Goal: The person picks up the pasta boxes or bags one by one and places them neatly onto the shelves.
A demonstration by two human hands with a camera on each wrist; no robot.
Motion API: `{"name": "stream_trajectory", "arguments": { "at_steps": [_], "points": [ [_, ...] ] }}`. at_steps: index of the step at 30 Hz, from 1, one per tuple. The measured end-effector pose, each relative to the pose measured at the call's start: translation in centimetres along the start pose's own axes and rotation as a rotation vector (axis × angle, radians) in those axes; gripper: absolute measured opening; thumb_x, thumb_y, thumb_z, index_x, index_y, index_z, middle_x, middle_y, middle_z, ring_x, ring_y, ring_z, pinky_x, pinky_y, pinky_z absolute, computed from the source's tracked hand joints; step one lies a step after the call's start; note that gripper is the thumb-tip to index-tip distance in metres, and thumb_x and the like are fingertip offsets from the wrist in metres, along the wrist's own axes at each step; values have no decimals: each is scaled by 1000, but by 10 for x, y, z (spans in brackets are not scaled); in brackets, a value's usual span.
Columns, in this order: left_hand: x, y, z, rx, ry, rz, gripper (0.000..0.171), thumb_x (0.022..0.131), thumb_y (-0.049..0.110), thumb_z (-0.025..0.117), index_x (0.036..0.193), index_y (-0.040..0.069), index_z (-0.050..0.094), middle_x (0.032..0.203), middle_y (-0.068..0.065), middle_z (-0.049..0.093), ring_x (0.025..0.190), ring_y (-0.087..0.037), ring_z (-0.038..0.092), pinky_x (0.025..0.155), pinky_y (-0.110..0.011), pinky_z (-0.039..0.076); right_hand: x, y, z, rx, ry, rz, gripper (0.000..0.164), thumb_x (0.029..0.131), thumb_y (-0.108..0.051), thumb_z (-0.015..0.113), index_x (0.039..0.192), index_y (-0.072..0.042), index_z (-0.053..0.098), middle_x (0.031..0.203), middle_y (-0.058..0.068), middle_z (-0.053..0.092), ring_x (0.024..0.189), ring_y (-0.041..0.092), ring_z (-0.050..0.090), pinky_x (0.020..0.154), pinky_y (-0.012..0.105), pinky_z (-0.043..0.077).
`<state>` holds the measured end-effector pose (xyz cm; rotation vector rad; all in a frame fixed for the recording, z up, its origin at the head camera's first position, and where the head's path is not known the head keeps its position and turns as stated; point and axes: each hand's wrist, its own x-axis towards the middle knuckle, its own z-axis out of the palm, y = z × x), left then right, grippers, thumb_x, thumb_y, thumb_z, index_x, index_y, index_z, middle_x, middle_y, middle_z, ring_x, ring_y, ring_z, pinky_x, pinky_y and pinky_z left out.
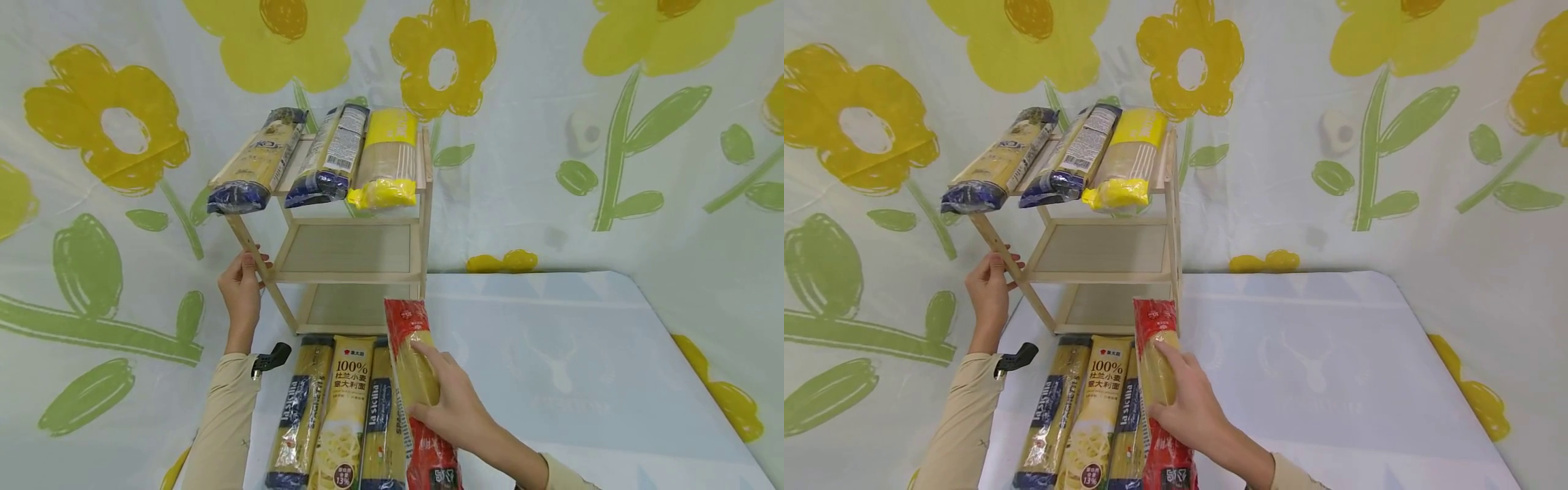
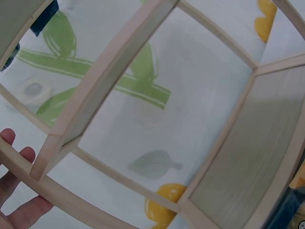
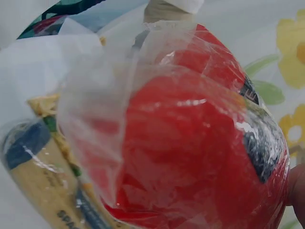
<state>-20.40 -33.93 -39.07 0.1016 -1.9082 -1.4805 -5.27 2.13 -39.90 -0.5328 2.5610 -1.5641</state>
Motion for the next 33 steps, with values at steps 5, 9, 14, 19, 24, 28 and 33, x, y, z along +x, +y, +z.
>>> {"name": "stream_trajectory", "arguments": {
  "at_steps": [5, 9, 14, 19, 24, 28, 33],
  "points": [
    [0, 0, -1, 9, -7, -10, 36, 100, 29, 44, 113, 6, 68, 99, -18, 68, 85, -12, 67, 58, -20, 53, 11, -18, -6, -16, 9, -60, 87, 68, -3, 80, 143, -17, 39, 108, 12, 52, 83, 21, 51, 54, 24, 49],
    [-1, 1, -2, 22, -4, -7, 39, 99, 34, 44, 114, 7, 67, 101, -17, 68, 87, -14, 66, 59, -20, 53, 24, -31, -10, -29, 33, -102, 86, 68, -3, 81, 143, -15, 39, 112, 11, 53, 85, 21, 52, 55, 23, 49],
    [-1, 1, -3, 3, -10, -3, 38, 99, 34, 44, 114, 9, 68, 99, -17, 68, 86, -15, 66, 58, -20, 52, 44, -44, -16, -46, 66, -147, 85, 68, -1, 81, 142, -13, 41, 115, 13, 53, 86, 22, 51, 56, 26, 50],
    [-1, 1, -2, 8, -21, -18, 39, 99, 36, 44, 113, 9, 68, 98, -14, 68, 87, -15, 66, 58, -21, 53, 67, -52, -20, -73, 97, -168, 83, 67, -1, 81, 140, -11, 43, 118, 17, 53, 86, 25, 52, 56, 29, 50],
    [-2, 1, -2, 4, -18, -23, 41, 98, 39, 45, 112, 9, 68, 98, -16, 68, 87, -17, 67, 59, -22, 53, 93, -57, -22, -104, 109, -181, 82, 67, -2, 80, 140, -8, 43, 128, 17, 52, 97, 29, 53, 62, 34, 51],
    [-2, 0, -3, 3, -25, 1, 40, 98, 37, 44, 112, 9, 68, 98, -19, 67, 86, -18, 67, 59, -22, 53, 115, -63, -25, -120, 128, -186, 77, 67, -2, 78, 137, -8, 46, 118, 18, 57, 92, 28, 52, 56, 32, 51],
    [-2, 1, -1, -4, -23, 28, 38, 99, 34, 44, 112, 9, 68, 98, -19, 67, 85, -17, 67, 58, -22, 53, 145, -67, -27, -164, 165, -207, 73, 66, -2, 73, 134, -9, 48, 103, 19, 60, 86, 28, 51, 56, 33, 49]
  ]
}}
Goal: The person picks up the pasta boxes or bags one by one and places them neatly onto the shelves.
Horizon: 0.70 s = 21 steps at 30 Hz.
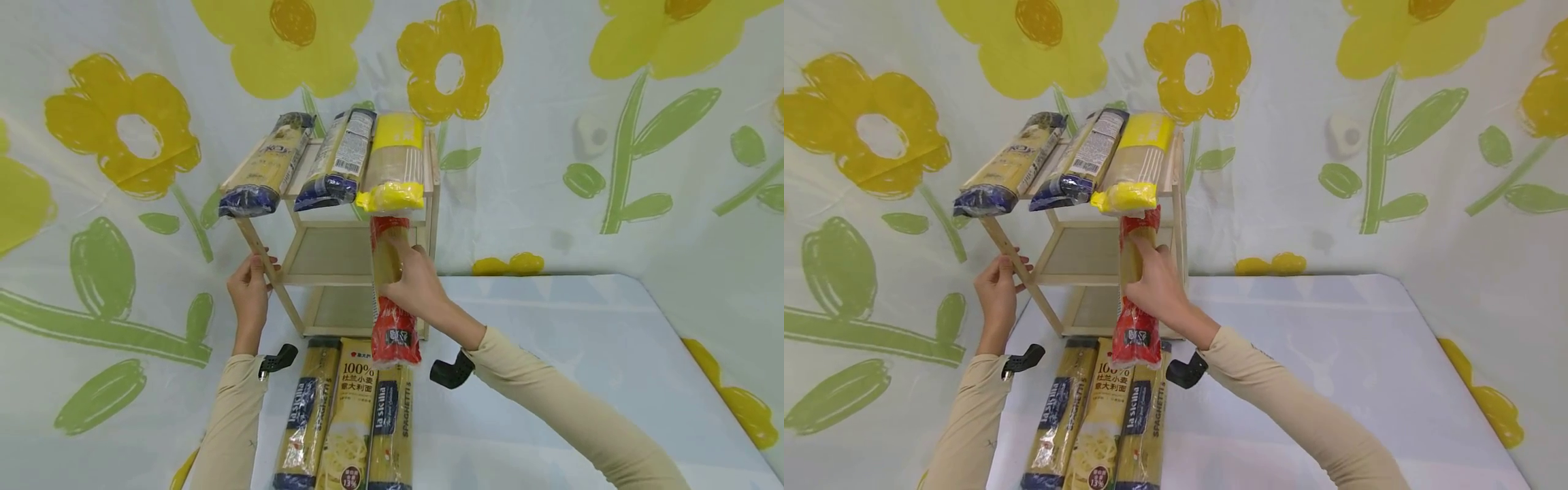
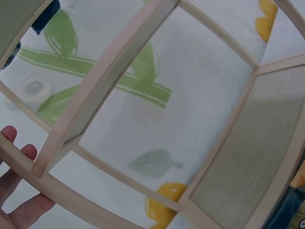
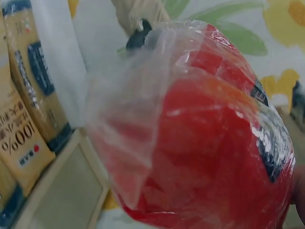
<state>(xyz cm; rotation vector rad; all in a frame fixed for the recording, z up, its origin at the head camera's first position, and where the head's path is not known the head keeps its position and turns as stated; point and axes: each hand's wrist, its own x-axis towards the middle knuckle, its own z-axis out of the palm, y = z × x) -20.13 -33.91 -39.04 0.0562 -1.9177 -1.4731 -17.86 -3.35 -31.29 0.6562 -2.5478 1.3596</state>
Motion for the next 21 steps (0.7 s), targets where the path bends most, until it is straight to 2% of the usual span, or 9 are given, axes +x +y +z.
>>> {"name": "stream_trajectory", "arguments": {
  "at_steps": [5, 8, 11, 14, 18, 21],
  "points": [
    [1, -2, 2, -8, 0, -17, 36, 99, 33, 44, 112, 10, 69, 98, -18, 68, 85, -16, 68, 59, -22, 53, 28, 5, 5, -7, 13, 71, 76, 66, 0, 68, 138, -14, 46, 104, 19, 57, 89, 29, 49, 57, 35, 50],
    [1, -3, 2, -5, -4, -22, 36, 99, 33, 43, 112, 10, 69, 98, -17, 68, 85, -16, 68, 60, -22, 53, 40, 8, 8, 1, 16, 119, 77, 68, 1, 67, 140, -13, 43, 107, 20, 53, 93, 30, 48, 60, 38, 51],
    [0, -3, 1, 13, -2, -25, 39, 99, 38, 44, 112, 10, 69, 98, -15, 68, 85, -13, 67, 60, -21, 53, 48, 13, 11, -34, 15, 137, 74, 71, -1, 66, 140, -10, 40, 108, 19, 51, 95, 31, 46, 65, 41, 50],
    [0, -4, 1, 22, -6, -24, 41, 98, 39, 44, 112, 9, 68, 98, -15, 68, 85, -11, 66, 60, -21, 53, 54, 19, 14, -76, 24, 135, 66, 73, -1, 62, 135, -7, 42, 105, 18, 50, 95, 33, 45, 64, 42, 49],
    [1, -3, -1, 21, -7, -15, 42, 99, 39, 43, 113, 8, 68, 98, -17, 68, 84, -13, 66, 60, -21, 53, 62, 28, 20, -102, 41, 140, 58, 73, -1, 62, 128, -3, 45, 101, 17, 50, 93, 34, 44, 60, 40, 48],
    [0, -2, -2, 29, -1, -20, 42, 99, 38, 43, 113, 8, 68, 99, -17, 68, 87, -19, 67, 60, -21, 53, 68, 32, 24, -147, 39, 176, 61, 71, -3, 65, 128, -2, 44, 101, 17, 51, 94, 34, 44, 61, 39, 48]
  ]
}}
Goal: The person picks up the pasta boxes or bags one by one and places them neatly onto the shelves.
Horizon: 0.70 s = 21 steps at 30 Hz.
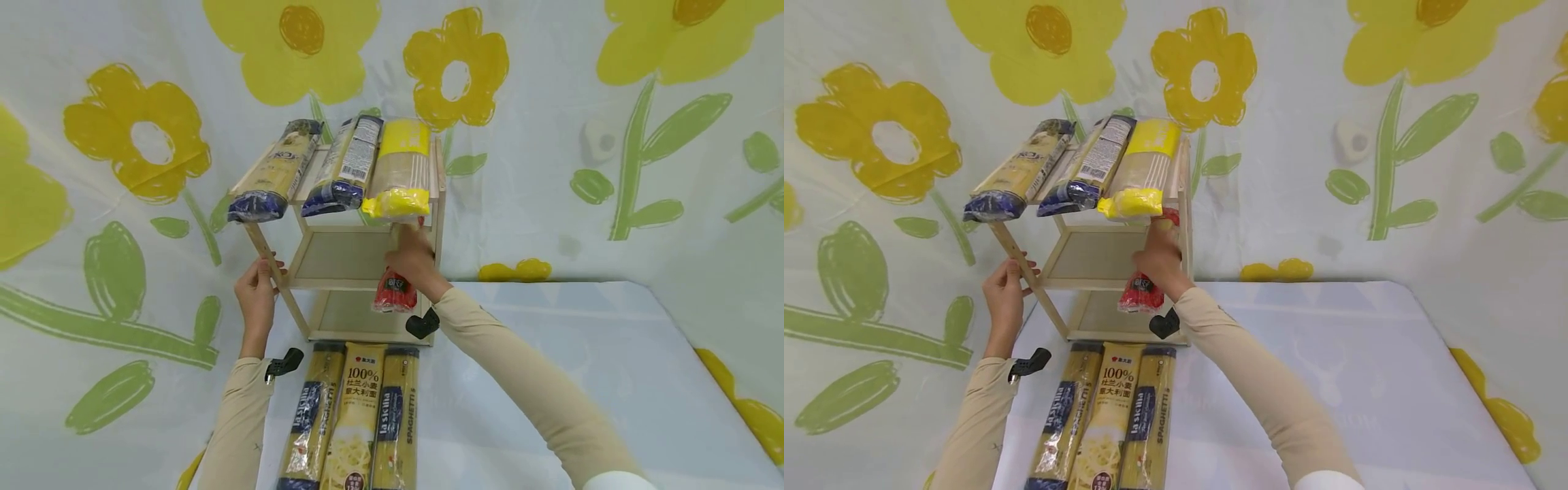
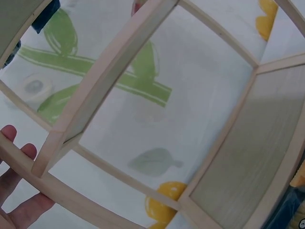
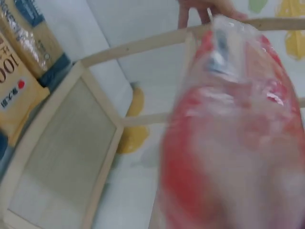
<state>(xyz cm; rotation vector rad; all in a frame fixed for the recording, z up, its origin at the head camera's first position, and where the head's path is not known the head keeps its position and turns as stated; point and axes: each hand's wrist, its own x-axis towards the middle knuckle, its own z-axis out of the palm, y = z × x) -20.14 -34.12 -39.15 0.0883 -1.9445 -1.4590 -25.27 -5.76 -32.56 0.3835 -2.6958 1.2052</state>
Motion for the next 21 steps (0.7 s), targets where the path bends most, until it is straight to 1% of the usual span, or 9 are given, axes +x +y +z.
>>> {"name": "stream_trajectory", "arguments": {
  "at_steps": [3, 5, 7, 9, 12, 15, 16, 18, 21],
  "points": [
    [0, 2, 2, 7, 7, 0, 42, 99, 37, 43, 113, 7, 68, 99, -17, 68, 87, -19, 67, 59, -21, 53, 5, 0, 2, -117, -22, 40, 54, 69, -7, 66, 120, -3, 49, 102, 18, 51, 92, 34, 46, 57, 38, 49],
    [0, 2, 2, 5, 5, 10, 42, 99, 38, 43, 113, 7, 68, 98, -17, 68, 86, -16, 66, 58, -20, 52, 6, -1, 2, -185, -46, 51, 48, 70, -9, 66, 115, -2, 50, 102, 19, 49, 89, 33, 47, 54, 37, 50],
    [1, 1, 2, 4, 4, 16, 40, 99, 37, 43, 113, 8, 68, 98, -17, 68, 86, -13, 66, 58, -20, 52, 5, -2, 2, -260, -68, 39, 40, 74, -13, 65, 110, -2, 51, 100, 21, 50, 84, 33, 49, 52, 37, 50],
    [1, 1, 1, 6, 2, 14, 40, 100, 37, 43, 113, 8, 68, 98, -17, 68, 85, -13, 67, 57, -21, 52, 1, -4, 0, -316, -97, 8, 42, 79, -16, 62, 116, 1, 50, 104, 25, 50, 85, 37, 50, 53, 40, 51],
    [-1, 1, 0, 7, 9, 2, 39, 99, 36, 44, 114, 9, 68, 99, -16, 69, 86, -13, 67, 57, -21, 53, -10, -11, -7, -357, -178, -69, 45, 85, -18, 59, 125, 0, 49, 116, 27, 50, 97, 41, 48, 64, 45, 51],
    [-3, 1, -1, -4, 16, 0, 40, 98, 38, 44, 114, 10, 68, 99, -16, 68, 85, -13, 67, 57, -21, 53, -23, -23, -22, -335, -258, -136, 45, 86, -20, 60, 127, -4, 51, 132, 23, 45, 115, 42, 41, 76, 50, 48],
    [-3, 1, -1, -6, 14, 3, 40, 99, 37, 44, 114, 10, 68, 99, -16, 68, 85, -14, 67, 57, -21, 52, -26, -27, -29, -309, -268, -163, 43, 86, -20, 62, 125, -5, 53, 130, 20, 48, 117, 39, 42, 81, 50, 47],
    [-3, 0, 0, 0, 10, 6, 39, 99, 37, 44, 115, 11, 68, 100, -16, 68, 86, -14, 67, 58, -20, 52, -32, -35, -43, -265, -271, -209, 41, 85, -21, 65, 122, -5, 57, 128, 16, 53, 115, 35, 47, 86, 47, 46],
    [-2, 1, 0, 3, -5, -8, 40, 99, 36, 42, 118, 11, 66, 103, -17, 67, 90, -17, 66, 60, -20, 53, -40, -41, -65, -181, -242, -267, 38, 84, -21, 69, 117, -5, 62, 116, 10, 62, 106, 28, 56, 88, 42, 47]
  ]
}}
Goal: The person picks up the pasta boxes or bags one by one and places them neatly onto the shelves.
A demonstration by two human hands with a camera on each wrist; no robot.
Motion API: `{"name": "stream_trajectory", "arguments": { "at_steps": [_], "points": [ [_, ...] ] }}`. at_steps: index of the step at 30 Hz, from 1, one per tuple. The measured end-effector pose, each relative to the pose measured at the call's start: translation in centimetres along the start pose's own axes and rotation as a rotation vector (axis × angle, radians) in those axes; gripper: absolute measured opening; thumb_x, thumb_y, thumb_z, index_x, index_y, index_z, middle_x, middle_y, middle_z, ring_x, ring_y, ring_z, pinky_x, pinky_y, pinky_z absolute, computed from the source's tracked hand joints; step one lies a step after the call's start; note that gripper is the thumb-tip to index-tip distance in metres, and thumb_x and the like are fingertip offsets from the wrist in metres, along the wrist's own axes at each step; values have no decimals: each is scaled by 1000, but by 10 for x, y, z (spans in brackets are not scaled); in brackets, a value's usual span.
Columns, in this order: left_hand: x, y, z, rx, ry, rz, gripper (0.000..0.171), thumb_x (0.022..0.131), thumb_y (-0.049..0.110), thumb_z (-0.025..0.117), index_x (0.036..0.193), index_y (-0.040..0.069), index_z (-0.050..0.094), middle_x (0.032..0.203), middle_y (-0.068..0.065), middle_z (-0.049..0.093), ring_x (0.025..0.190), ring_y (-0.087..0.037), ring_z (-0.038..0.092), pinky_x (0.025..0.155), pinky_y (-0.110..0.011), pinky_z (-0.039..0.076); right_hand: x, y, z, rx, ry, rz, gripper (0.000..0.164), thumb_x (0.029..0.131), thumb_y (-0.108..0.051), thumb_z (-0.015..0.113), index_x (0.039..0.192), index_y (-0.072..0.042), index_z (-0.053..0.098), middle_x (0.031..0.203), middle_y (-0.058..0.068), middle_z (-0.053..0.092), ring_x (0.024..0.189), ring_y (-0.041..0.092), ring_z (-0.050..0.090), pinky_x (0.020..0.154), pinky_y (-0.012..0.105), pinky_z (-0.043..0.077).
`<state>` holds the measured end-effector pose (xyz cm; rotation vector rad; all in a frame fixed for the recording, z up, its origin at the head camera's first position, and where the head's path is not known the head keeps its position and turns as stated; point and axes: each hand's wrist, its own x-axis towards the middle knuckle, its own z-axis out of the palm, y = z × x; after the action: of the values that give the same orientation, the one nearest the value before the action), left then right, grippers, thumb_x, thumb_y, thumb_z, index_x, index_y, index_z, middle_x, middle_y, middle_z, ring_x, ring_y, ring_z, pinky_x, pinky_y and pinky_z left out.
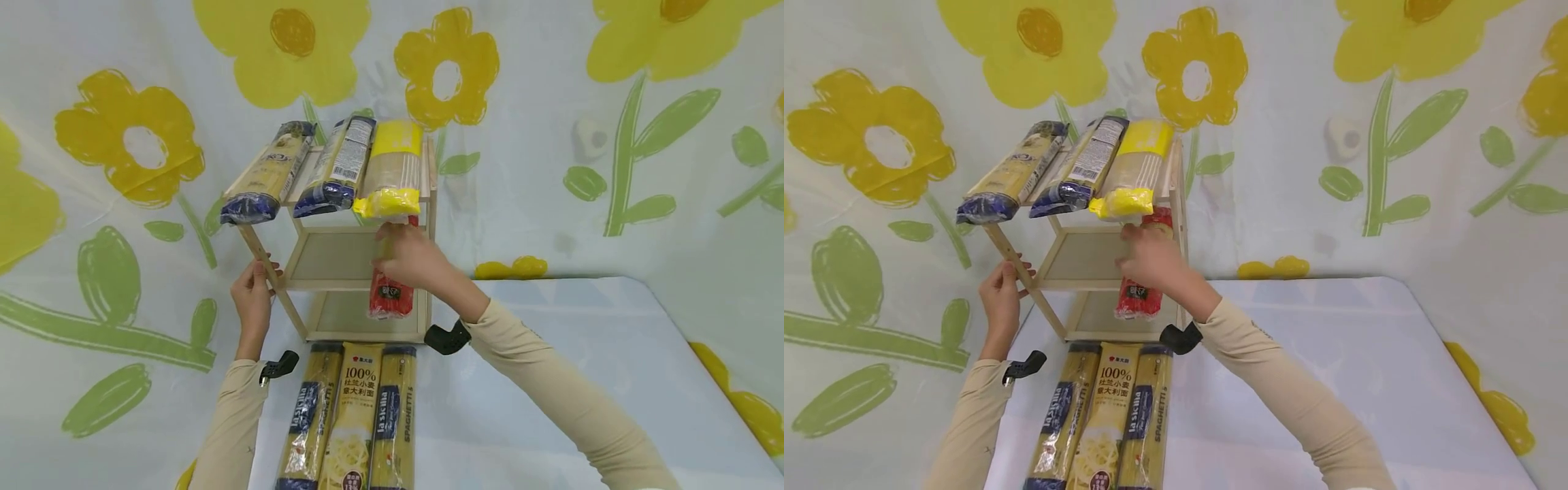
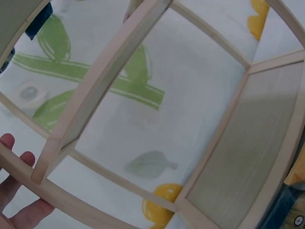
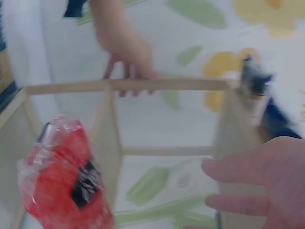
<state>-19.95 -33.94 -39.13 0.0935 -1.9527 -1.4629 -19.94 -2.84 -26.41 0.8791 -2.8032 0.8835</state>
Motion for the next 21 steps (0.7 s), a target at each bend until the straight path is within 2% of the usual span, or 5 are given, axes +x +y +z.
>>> {"name": "stream_trajectory", "arguments": {
  "at_steps": [4, 9, 13, 18, 21],
  "points": [
    [-2, 4, 0, -10, -22, -62, 40, 99, 36, 42, 124, 12, 63, 109, -16, 65, 100, -23, 63, 66, -20, 53, -15, 7, -19, 142, 129, -36, 30, 84, -12, 67, 112, -5, 63, 104, 9, 66, 92, 25, 63, 78, 37, 52],
    [-6, 12, -1, 14, -48, -103, 37, 99, 31, 47, 128, 10, 59, 115, -12, 64, 106, -22, 60, 74, -19, 51, -25, 25, -24, 300, 412, -55, 15, 85, -3, 67, 99, 0, 61, 88, 10, 65, 75, 21, 61, 70, 31, 52],
    [-10, 21, -1, 95, -40, -92, 32, 98, 24, 54, 124, 7, 61, 116, -10, 62, 107, -19, 59, 80, -21, 49, -26, 36, -21, 391, 562, 0, 23, 88, -7, 66, 106, 1, 54, 89, 14, 59, 79, 25, 59, 72, 34, 51],
    [-28, 33, -4, 147, -44, -116, 42, 96, 14, 56, 138, 15, 50, 128, -10, 56, 114, -24, 55, 89, -27, 47, -23, 53, -17, 542, 428, 26, 33, 97, -12, 53, 127, -1, 45, 108, 18, 58, 95, 29, 59, 85, 40, 49],
    [-41, 36, -9, 163, -46, -138, 44, 95, 11, 57, 139, 17, 50, 129, -9, 56, 112, -25, 56, 82, -21, 49, -23, 62, -14, 614, 329, -19, 32, 100, -13, 49, 129, -1, 47, 114, 21, 58, 99, 30, 60, 90, 45, 47]
  ]
}}
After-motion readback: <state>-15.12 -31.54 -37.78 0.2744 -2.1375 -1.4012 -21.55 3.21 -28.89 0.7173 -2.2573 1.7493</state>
